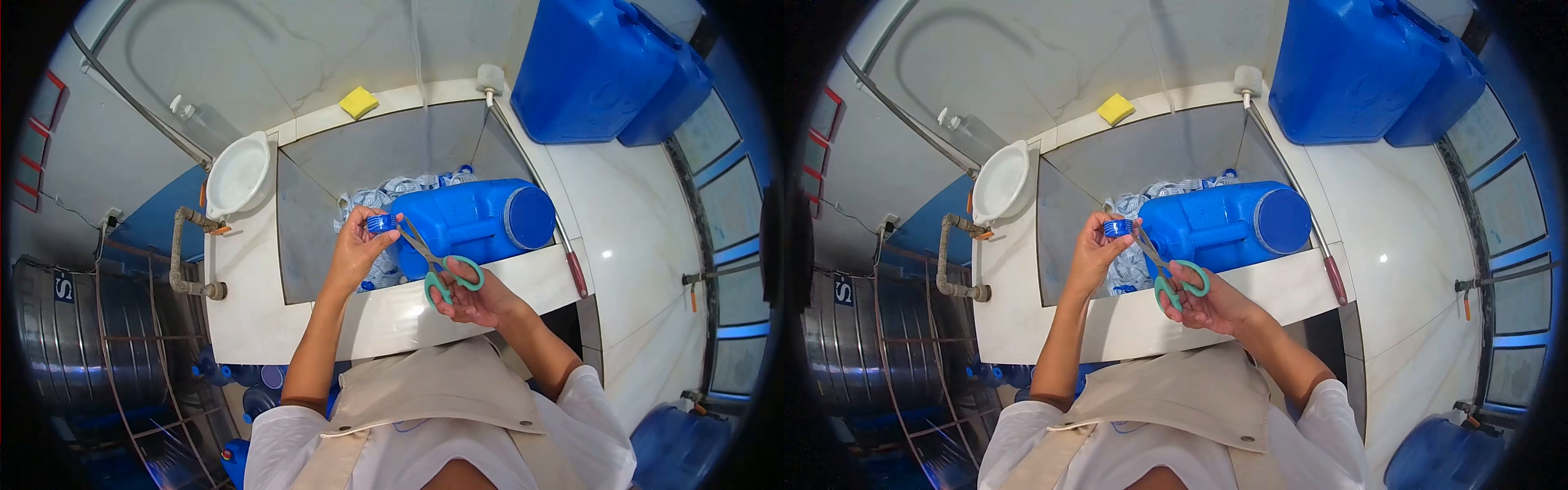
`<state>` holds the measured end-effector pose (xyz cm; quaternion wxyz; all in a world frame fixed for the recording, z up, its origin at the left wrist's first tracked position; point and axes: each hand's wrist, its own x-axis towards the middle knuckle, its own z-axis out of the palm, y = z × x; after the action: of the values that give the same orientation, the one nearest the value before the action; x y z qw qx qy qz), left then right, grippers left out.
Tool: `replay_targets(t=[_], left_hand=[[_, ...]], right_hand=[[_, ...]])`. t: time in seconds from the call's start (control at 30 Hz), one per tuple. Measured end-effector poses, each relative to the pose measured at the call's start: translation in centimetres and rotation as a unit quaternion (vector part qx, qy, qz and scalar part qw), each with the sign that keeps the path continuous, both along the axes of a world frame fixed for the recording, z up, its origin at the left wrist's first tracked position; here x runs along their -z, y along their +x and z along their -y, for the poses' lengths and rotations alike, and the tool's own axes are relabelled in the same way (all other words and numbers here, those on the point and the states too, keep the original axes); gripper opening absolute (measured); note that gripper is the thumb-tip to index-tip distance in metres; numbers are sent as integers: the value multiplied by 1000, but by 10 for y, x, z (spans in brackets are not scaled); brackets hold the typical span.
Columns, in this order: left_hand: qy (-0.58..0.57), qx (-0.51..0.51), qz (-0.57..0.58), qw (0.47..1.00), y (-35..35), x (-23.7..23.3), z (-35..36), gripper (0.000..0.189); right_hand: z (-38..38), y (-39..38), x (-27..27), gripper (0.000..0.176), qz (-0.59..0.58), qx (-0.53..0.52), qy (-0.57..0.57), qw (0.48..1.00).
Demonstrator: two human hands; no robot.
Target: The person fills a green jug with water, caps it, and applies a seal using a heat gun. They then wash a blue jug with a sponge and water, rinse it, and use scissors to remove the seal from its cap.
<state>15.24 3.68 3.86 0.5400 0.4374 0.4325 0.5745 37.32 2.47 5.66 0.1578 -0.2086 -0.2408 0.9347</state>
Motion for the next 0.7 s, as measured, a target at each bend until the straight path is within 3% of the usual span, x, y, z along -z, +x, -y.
replay_targets(t=[0.13,0.2,0.23,0.3,0.4,0.7], left_hand=[[31,-21,-17,999,-5,17,0,27],[42,-62,-195,978,-13,21,-1,30],[43,-61,-196,978,-13,18,1,30],[-62,-59,-91,992,-11,8,6,28],[-32,-60,6,998,-3,-1,9,21],[-15,-53,-202,978,-14,16,15,16]], right_hand=[[-1,-2,-1,54,-26,-2,-37,999],[-1,-3,-1,54,-25,8,-46,999],[0,-4,-1,54,-24,16,-55,998],[-1,-4,4,58,-37,12,-67,997],[-2,-7,3,58,-51,6,-82,995],[-2,-13,6,59,-50,-17,-106,993]])
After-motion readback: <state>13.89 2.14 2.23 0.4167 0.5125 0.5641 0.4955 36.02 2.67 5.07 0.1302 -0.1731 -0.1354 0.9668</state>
